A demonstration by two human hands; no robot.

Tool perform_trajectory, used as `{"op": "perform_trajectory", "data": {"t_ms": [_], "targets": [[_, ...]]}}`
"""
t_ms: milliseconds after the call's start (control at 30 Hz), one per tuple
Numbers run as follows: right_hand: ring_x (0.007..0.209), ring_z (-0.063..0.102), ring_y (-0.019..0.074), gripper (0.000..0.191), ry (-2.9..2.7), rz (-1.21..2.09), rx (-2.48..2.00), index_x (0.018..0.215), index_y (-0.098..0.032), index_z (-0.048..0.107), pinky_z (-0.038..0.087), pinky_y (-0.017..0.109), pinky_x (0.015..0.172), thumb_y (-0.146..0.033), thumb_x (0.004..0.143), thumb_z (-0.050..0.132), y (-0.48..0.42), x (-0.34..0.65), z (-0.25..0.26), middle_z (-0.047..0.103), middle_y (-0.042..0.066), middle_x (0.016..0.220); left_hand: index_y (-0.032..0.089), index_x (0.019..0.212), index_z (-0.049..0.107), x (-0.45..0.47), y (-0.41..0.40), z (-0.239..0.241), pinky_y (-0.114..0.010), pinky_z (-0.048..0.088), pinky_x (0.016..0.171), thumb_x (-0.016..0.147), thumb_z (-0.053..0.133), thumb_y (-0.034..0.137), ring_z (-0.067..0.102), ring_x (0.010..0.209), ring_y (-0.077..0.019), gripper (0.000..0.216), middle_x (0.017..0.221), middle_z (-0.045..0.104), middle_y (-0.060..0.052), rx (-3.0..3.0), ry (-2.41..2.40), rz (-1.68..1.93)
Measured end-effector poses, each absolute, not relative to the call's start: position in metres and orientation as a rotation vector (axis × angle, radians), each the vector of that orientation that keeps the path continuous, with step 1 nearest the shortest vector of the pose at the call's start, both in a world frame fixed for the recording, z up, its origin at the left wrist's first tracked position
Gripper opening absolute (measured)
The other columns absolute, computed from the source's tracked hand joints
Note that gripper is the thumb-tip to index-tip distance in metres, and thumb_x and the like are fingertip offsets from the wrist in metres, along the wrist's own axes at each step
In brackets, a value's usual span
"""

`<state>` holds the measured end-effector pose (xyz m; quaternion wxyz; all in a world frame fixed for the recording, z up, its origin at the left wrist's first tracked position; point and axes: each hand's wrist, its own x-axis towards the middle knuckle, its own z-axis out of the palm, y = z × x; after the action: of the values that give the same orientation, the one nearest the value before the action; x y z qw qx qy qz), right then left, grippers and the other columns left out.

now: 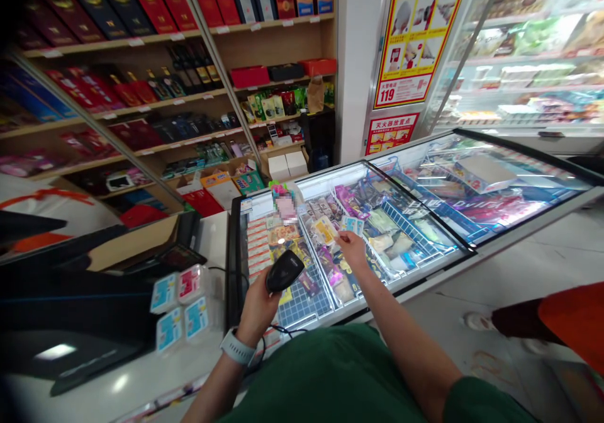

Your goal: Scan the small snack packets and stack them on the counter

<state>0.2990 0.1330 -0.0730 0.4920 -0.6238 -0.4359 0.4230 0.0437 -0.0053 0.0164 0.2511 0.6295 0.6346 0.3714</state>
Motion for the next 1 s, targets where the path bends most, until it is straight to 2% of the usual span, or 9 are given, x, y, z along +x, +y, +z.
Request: {"op": "perform_trajectory", "data": {"t_ms": [433,700,1000], "targets": [[0.074,0.071,0.0247,0.046,-1.041,1.007,-1.506,0.094,-0.016,0.070,0.057,0.034,0.062,-0.052,0.065,0.070,0.1329,0.3072,-0.0734,0.074,0.007,0.079,0.018,0.116,0.063,0.0482,-0.0071,0.0184,-0.041,0.052,0.093,0.069,0.053,0.003,0.067,0.104,-0.0274,0.051,0.109,0.073,-0.009,1.766,1.718,0.995],[0.072,0.070,0.0232,0.046,-1.051,1.016,-1.502,0.095,-0.015,0.070,0.057,0.033,0.062,-0.050,0.065,0.069,0.1321,0.3050,-0.0707,0.074,0.007,0.079,0.016,0.115,0.063,0.0479,-0.0088,0.0198,-0.040,0.052,0.090,0.068,0.052,0.001,0.068,0.101,-0.0273,0.050,0.107,0.073,-0.010,1.755,1.748,0.965],[0.073,0.071,0.0220,0.043,-1.068,1.003,-1.515,0.097,-0.016,0.070,0.057,0.031,0.060,-0.049,0.069,0.068,0.1330,0.3010,-0.0678,0.074,0.006,0.080,0.017,0.117,0.062,0.0449,-0.0085,0.0167,-0.041,0.052,0.095,0.069,0.053,0.002,0.067,0.107,-0.0272,0.051,0.112,0.073,-0.010,1.740,1.730,0.979]]}}
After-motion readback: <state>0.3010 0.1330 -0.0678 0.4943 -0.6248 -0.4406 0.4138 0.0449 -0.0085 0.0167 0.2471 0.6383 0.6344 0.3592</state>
